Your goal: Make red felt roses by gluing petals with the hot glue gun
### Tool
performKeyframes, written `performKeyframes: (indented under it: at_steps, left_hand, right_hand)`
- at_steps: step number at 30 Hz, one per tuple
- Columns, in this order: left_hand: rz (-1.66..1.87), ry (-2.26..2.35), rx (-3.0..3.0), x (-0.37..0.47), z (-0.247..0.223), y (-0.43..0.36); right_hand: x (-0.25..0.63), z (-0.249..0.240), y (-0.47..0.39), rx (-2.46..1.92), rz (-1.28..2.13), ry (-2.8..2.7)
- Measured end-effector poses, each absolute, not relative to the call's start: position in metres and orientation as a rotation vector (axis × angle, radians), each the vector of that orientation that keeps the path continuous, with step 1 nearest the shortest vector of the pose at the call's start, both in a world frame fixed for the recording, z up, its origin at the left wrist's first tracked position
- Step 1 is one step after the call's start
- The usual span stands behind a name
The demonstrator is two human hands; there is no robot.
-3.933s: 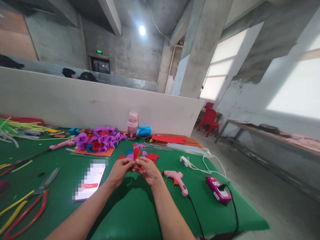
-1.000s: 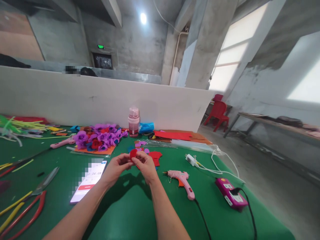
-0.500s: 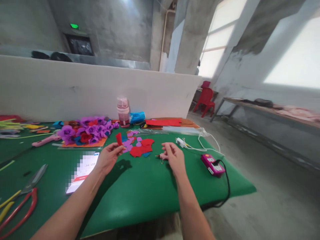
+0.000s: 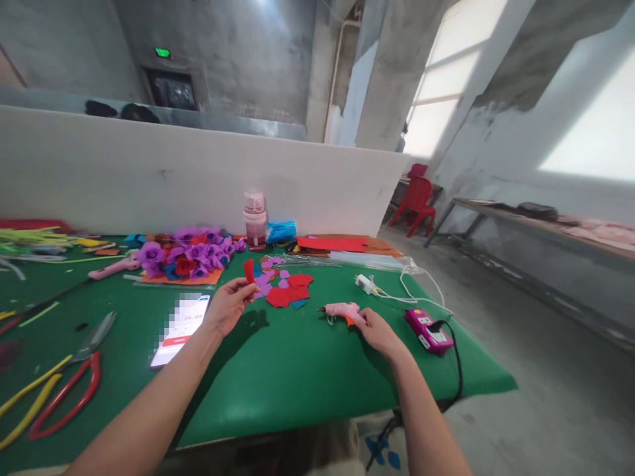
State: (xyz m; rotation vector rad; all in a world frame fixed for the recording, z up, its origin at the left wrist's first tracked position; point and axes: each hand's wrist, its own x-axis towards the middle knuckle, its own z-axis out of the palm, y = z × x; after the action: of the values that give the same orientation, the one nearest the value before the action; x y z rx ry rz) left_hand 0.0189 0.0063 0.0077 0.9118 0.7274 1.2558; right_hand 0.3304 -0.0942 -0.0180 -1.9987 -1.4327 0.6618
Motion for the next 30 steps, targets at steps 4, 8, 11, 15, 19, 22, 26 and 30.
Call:
performKeyframes:
  at_steps: [4, 8, 11, 15, 19, 22, 26, 30]
  left_hand:
    - [1.294, 0.68, 0.804, 0.02, 0.01, 0.005]
    - [1.281, 0.672, 0.765, 0.021, 0.012, 0.002]
    - [1.265, 0.655, 0.747, 0.022, 0.012, 0.001]
    - [1.252, 0.625, 0.742, 0.022, 0.01, 0.001]
    - [1.228, 0.617, 0.768, 0.022, 0.01, 0.001]
    - [1.215, 0.61, 0.803, 0.021, 0.01, 0.0]
    - [1.194, 0.598, 0.829, 0.02, 0.01, 0.0]
    - [1.192, 0.603, 0.824, 0.021, 0.009, 0.0]
  right_hand:
    - [0.317, 0.003, -0.106, -1.609, 1.036, -1.095]
    - [0.282, 0.029, -0.111, -1.333, 1.143, -1.039]
    - [0.25, 0.044, -0.109, -1.287, 1.144, -1.085]
    - [0.212, 0.051, -0.104, -1.293, 0.988, -1.265]
    - [0.191, 0.052, -0.1, -1.338, 0.603, -1.534]
    - [0.184, 0.054, -0.098, -1.358, 0.454, -1.631]
    - [0.181, 0.057, -0.096, -1.423, 0.323, -1.686]
    - [0.18, 0.058, -0.097, -1.433, 0.242, -1.734]
